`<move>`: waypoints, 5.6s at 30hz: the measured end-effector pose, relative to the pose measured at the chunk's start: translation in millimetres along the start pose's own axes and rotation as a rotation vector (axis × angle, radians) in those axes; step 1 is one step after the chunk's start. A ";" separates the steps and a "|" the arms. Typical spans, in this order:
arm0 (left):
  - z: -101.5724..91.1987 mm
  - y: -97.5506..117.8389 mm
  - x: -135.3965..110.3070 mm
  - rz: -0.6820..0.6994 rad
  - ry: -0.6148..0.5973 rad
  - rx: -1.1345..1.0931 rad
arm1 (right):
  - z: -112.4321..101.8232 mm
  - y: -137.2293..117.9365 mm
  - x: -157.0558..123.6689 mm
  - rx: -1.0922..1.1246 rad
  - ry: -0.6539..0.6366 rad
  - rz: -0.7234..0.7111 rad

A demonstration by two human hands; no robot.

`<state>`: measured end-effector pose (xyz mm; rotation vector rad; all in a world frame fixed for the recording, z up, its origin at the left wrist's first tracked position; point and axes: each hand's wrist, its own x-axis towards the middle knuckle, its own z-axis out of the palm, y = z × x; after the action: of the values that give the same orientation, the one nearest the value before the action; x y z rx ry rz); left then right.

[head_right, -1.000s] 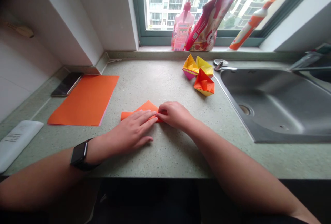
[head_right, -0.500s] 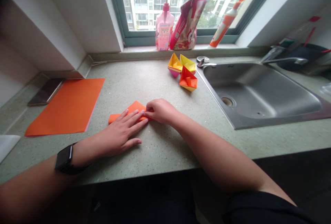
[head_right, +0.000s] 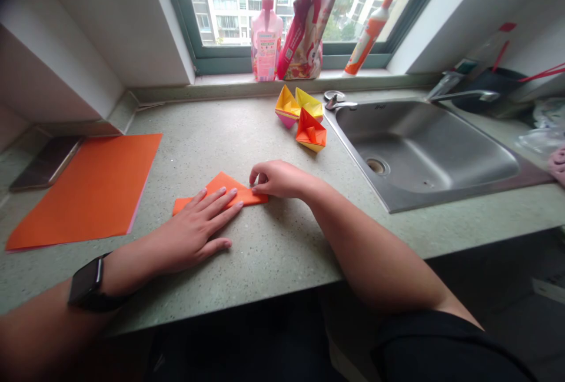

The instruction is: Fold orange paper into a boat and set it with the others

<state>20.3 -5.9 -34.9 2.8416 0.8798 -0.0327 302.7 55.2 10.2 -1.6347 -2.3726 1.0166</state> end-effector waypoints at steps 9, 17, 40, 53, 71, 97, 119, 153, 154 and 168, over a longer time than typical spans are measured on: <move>-1.6 1.9 2.2 -0.027 -0.037 0.029 | -0.8 0.6 1.5 -0.033 0.003 0.023; -3.9 4.0 3.6 -0.045 -0.052 0.045 | -1.7 -3.8 -0.1 -0.072 0.013 0.040; -1.9 3.3 2.2 -0.035 -0.032 0.053 | -11.6 15.5 -2.8 -0.104 -0.079 -0.039; -1.7 1.7 2.9 -0.041 -0.001 0.054 | -12.8 15.1 -3.2 -0.086 -0.094 -0.040; -4.7 2.8 5.1 -0.074 0.008 0.031 | -10.0 14.1 -1.1 -0.111 -0.079 -0.031; -5.3 15.1 13.4 -0.096 0.041 0.057 | -10.3 10.9 -0.7 -0.109 -0.107 -0.005; -0.1 31.8 39.1 -0.060 0.071 -0.010 | -13.1 8.3 -8.1 -0.110 -0.127 -0.033; -10.3 -29.3 23.9 0.178 0.285 -0.043 | -5.9 1.7 -5.1 -0.237 -0.073 0.049; -12.0 -33.1 21.8 0.179 0.284 -0.041 | -5.8 1.8 -5.0 -0.233 -0.075 0.051; -26.6 -48.2 -6.9 -0.231 0.313 -0.307 | -3.8 3.9 -7.0 -0.205 -0.040 0.005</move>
<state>-13.3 33.9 -15.6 2.4836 1.1572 0.4865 310.5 51.7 13.0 -1.6995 -2.5753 0.8383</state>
